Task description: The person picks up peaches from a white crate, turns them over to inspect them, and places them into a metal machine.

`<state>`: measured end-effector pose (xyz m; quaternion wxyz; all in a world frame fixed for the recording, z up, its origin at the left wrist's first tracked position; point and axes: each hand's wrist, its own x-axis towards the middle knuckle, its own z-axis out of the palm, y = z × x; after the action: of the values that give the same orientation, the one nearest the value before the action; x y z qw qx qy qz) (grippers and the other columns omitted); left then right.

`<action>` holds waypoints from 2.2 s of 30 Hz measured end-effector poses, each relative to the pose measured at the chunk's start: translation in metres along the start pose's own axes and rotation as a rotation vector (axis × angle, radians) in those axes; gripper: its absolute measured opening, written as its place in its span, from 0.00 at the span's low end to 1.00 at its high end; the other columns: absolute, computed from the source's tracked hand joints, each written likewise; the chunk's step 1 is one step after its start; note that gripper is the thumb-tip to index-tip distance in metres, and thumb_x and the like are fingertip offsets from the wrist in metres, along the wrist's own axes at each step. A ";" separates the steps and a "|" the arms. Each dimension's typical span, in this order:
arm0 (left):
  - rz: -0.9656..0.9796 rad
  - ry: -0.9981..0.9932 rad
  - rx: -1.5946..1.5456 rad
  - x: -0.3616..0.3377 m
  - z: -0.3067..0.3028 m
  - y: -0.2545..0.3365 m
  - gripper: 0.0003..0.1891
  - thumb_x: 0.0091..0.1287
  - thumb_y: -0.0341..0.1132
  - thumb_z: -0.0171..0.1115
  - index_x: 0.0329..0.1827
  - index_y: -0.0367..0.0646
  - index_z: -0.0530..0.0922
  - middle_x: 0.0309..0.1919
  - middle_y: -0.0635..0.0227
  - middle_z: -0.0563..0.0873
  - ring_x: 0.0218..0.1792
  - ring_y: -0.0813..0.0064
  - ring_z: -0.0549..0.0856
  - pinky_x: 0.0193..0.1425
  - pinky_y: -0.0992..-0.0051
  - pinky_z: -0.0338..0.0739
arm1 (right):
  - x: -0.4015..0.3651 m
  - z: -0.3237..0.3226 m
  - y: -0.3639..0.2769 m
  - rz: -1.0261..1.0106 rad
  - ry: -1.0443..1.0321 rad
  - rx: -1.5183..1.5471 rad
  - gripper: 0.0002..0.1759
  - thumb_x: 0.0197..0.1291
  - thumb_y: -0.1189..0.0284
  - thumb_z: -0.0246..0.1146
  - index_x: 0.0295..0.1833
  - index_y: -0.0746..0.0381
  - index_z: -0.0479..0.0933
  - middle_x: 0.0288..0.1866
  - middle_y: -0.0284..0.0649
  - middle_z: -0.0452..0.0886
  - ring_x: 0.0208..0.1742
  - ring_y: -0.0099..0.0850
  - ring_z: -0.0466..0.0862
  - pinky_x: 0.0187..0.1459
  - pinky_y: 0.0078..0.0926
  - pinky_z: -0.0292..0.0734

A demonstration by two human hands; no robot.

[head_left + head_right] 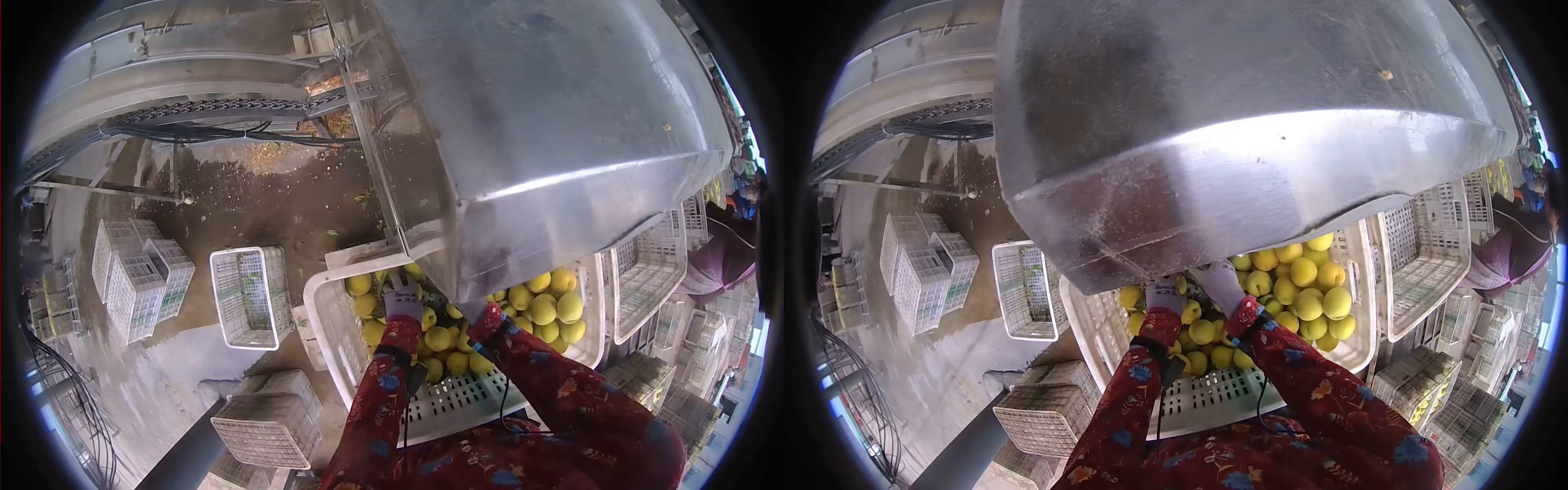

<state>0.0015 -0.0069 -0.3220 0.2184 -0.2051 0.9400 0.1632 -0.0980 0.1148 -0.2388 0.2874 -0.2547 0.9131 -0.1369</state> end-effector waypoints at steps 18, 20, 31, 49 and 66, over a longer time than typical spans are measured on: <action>0.171 0.079 -2.036 -0.143 -0.190 0.016 0.35 0.62 0.33 0.75 0.70 0.36 0.67 0.55 0.60 0.82 0.48 0.74 0.85 0.47 0.77 0.84 | -0.132 -0.151 -0.063 -0.209 0.172 1.303 0.37 0.47 0.77 0.81 0.62 0.64 0.68 0.63 0.42 0.75 0.64 0.30 0.78 0.63 0.30 0.76; 0.181 0.040 -1.938 -0.147 -0.211 0.018 0.37 0.62 0.33 0.74 0.72 0.36 0.65 0.55 0.60 0.81 0.47 0.74 0.85 0.44 0.78 0.84 | -0.141 -0.163 -0.067 -0.223 0.337 1.088 0.37 0.46 0.74 0.82 0.60 0.64 0.69 0.59 0.45 0.78 0.63 0.33 0.79 0.61 0.30 0.77; 0.403 0.334 -1.772 -0.156 -0.280 0.037 0.37 0.61 0.27 0.72 0.72 0.36 0.63 0.57 0.55 0.79 0.49 0.66 0.86 0.45 0.72 0.87 | -0.052 -0.230 -0.095 -0.272 0.988 0.159 0.38 0.41 0.64 0.81 0.57 0.65 0.72 0.53 0.49 0.78 0.60 0.56 0.75 0.60 0.54 0.70; 0.403 0.155 -1.992 -0.153 -0.261 0.040 0.25 0.69 0.17 0.56 0.70 0.34 0.68 0.59 0.55 0.81 0.56 0.67 0.84 0.59 0.72 0.82 | -0.129 -0.218 -0.111 -0.600 0.590 0.473 0.50 0.40 0.68 0.83 0.70 0.66 0.67 0.65 0.53 0.73 0.64 0.51 0.74 0.65 0.47 0.70; -0.649 0.486 -0.110 -0.238 -0.221 -0.157 0.35 0.64 0.37 0.67 0.75 0.41 0.67 0.80 0.39 0.49 0.76 0.39 0.64 0.72 0.54 0.71 | -0.052 -0.222 -0.080 -0.281 0.570 0.544 0.37 0.54 0.69 0.74 0.65 0.68 0.66 0.55 0.58 0.73 0.52 0.56 0.79 0.49 0.43 0.79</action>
<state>0.1927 -0.1548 -0.0537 0.0186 -0.5350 0.8406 0.0825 -0.1624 0.0995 -0.0062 0.0585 -0.2436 0.8430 -0.4759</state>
